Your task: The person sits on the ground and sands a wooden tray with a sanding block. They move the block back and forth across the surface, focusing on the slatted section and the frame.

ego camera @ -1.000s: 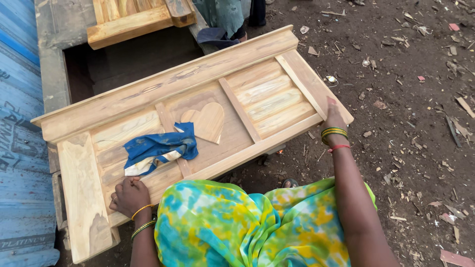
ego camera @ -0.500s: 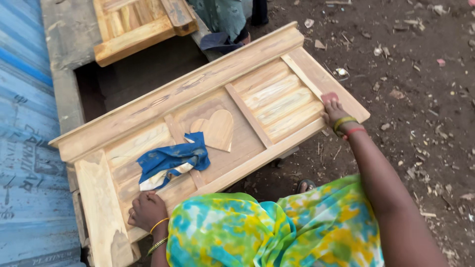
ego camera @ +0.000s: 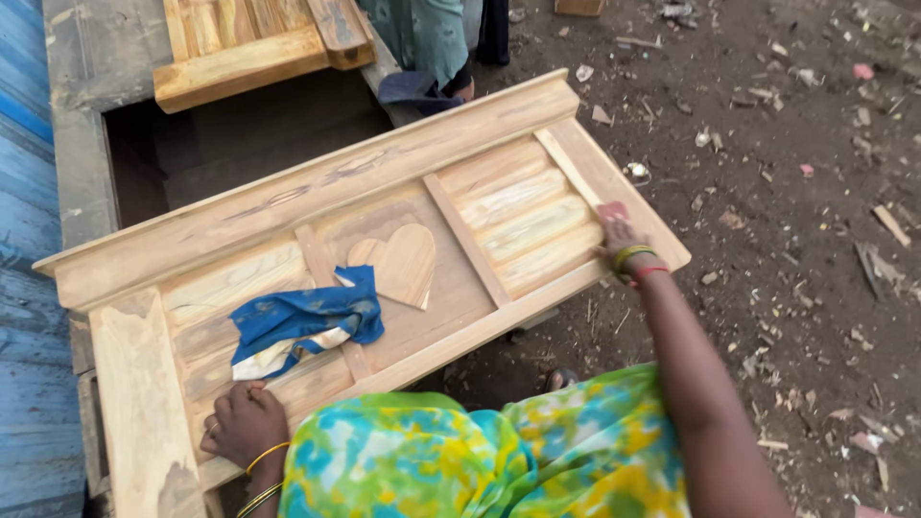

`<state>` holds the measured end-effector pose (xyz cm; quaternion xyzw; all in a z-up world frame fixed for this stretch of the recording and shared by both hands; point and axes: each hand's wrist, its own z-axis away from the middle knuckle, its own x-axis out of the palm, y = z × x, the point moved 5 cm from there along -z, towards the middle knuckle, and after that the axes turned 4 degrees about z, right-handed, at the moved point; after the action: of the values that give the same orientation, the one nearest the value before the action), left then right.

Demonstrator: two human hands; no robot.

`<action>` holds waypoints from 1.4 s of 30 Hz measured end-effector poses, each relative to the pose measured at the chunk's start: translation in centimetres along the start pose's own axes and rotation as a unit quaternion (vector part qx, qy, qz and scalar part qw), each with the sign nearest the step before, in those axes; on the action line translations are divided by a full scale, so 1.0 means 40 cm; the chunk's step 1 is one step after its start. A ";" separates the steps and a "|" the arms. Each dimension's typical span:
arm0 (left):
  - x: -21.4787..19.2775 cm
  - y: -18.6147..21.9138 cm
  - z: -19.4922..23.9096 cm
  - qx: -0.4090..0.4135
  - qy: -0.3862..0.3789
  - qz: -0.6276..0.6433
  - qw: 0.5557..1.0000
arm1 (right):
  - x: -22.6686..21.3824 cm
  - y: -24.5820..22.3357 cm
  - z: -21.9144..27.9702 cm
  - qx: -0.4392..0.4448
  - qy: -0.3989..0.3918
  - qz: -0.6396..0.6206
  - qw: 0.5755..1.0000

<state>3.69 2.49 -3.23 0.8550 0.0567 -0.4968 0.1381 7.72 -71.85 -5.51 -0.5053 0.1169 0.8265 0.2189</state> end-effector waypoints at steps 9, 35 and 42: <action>-0.009 0.007 0.003 -0.007 -0.008 0.010 1.000 | 0.043 0.056 0.027 -0.023 0.050 0.006 0.998; -0.080 0.553 0.093 0.388 -0.240 0.235 0.858 | -0.052 0.105 -0.054 0.091 0.278 0.012 0.956; -0.030 0.540 0.099 0.367 -0.243 0.234 0.867 | -0.128 0.099 -0.170 0.244 0.176 -0.157 0.941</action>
<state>4.86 -19.24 -0.17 0.6842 -0.3670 -0.6270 -0.0637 13.15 -79.40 -4.21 -0.5855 0.2707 0.6257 0.4387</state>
